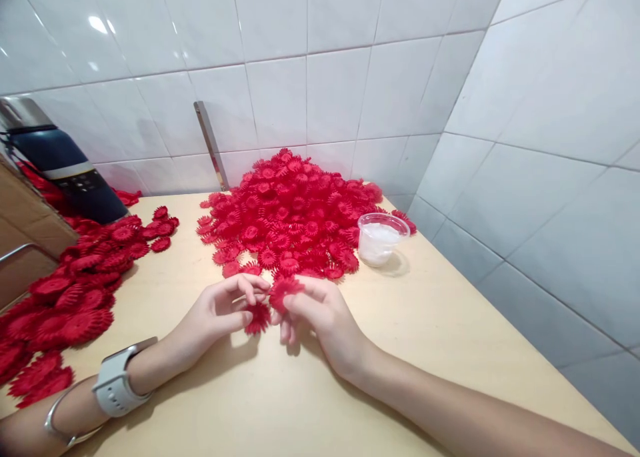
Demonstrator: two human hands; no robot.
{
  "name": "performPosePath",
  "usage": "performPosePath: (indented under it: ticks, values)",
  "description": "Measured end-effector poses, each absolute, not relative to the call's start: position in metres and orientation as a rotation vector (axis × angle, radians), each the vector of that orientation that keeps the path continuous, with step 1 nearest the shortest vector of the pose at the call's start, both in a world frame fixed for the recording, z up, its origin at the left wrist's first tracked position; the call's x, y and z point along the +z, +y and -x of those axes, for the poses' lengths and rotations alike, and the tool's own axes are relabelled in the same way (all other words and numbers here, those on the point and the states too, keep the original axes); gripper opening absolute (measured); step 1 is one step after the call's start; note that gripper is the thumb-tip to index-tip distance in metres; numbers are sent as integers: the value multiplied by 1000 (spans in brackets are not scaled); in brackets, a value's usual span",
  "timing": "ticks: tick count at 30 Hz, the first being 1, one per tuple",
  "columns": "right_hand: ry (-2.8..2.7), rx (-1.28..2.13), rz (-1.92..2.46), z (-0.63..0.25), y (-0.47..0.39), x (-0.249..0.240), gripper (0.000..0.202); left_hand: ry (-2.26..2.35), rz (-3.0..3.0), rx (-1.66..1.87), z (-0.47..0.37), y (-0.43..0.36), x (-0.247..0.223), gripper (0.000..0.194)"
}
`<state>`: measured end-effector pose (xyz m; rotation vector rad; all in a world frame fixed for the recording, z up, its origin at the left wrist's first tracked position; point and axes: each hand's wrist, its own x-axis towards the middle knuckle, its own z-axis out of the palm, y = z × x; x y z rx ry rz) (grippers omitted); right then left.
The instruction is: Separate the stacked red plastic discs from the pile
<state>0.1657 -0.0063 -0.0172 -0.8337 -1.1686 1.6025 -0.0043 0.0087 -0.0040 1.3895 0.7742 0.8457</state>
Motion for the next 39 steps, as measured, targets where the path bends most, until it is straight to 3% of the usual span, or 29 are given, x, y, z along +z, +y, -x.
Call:
performPosePath:
  ticks: [6,11,16,20,26,32,39]
  values:
    - [-1415,1258,947,-161,-15,-12,10,834,-1592,868,4,4,3,7]
    - [-1545,1002,973,-162,-18,-14,3,907,-1586,867,6,3,6,32]
    - [-1727,763,892,-163,-17,-17,16,909,-1642,857,6,6,4,25]
    - [-1648,852,902,-164,-16,-19,17,923,-1680,851,5,8,-1,15]
    - [-1676,1301,897,-162,-13,-12,12,952,-1731,893,6,6,-4,13]
    - [-1769,1298,964,-161,-12,-11,29,970,-1746,892,5,5,-4,18]
    - [-1636,1414,980,-160,-10,-16,33,991,-1736,898,5,8,-5,20]
